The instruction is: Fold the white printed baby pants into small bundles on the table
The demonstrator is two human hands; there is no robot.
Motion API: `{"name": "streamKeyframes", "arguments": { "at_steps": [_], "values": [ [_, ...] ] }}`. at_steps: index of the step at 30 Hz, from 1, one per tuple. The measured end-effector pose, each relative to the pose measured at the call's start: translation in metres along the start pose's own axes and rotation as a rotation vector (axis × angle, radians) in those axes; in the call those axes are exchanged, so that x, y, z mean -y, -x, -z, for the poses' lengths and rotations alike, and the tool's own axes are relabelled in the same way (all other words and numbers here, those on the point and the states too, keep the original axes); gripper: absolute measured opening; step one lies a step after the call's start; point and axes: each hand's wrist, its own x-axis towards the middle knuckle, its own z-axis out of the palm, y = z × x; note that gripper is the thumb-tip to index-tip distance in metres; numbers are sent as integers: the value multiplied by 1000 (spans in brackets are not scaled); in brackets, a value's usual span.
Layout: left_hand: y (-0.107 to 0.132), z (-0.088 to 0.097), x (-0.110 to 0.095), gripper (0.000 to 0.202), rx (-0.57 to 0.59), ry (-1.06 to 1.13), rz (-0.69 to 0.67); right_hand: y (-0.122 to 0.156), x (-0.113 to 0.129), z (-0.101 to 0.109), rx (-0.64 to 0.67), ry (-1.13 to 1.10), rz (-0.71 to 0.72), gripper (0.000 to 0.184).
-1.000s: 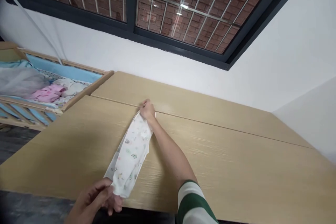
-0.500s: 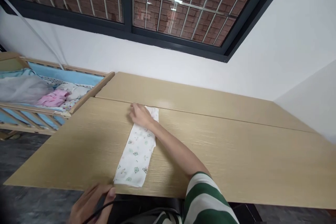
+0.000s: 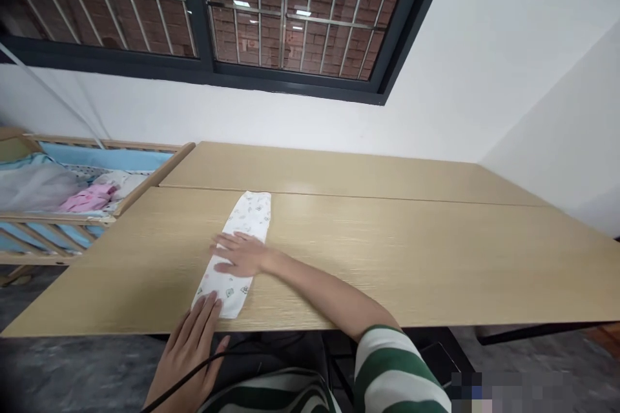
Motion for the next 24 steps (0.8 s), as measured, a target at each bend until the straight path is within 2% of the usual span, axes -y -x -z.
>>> {"name": "streamKeyframes", "arguments": {
  "at_steps": [6, 9, 12, 15, 18, 22, 24],
  "values": [
    [0, -4, -6, 71, -16, -9, 23, -46, -81, 28, -102, 130, -370, 69],
    [2, -6, -8, 69, -30, -34, 17, -55, -106, 40, -148, 156, -427, 68],
    [1, -7, -16, 69, -20, -44, -9, -51, -116, 45, -186, 160, -411, 66],
    [0, -7, -26, 67, -42, -21, -62, -34, -113, 47, -209, 165, -370, 64],
    [-3, -4, -31, 64, -49, 33, -97, -3, -95, 47, -276, 179, -350, 63],
    [-6, 3, -27, 61, -13, 82, -156, 53, -45, 44, -443, 81, -390, 64],
    [-5, 3, -24, 59, -12, 130, -173, 83, -13, 40, -403, -41, -328, 53]
  ]
}}
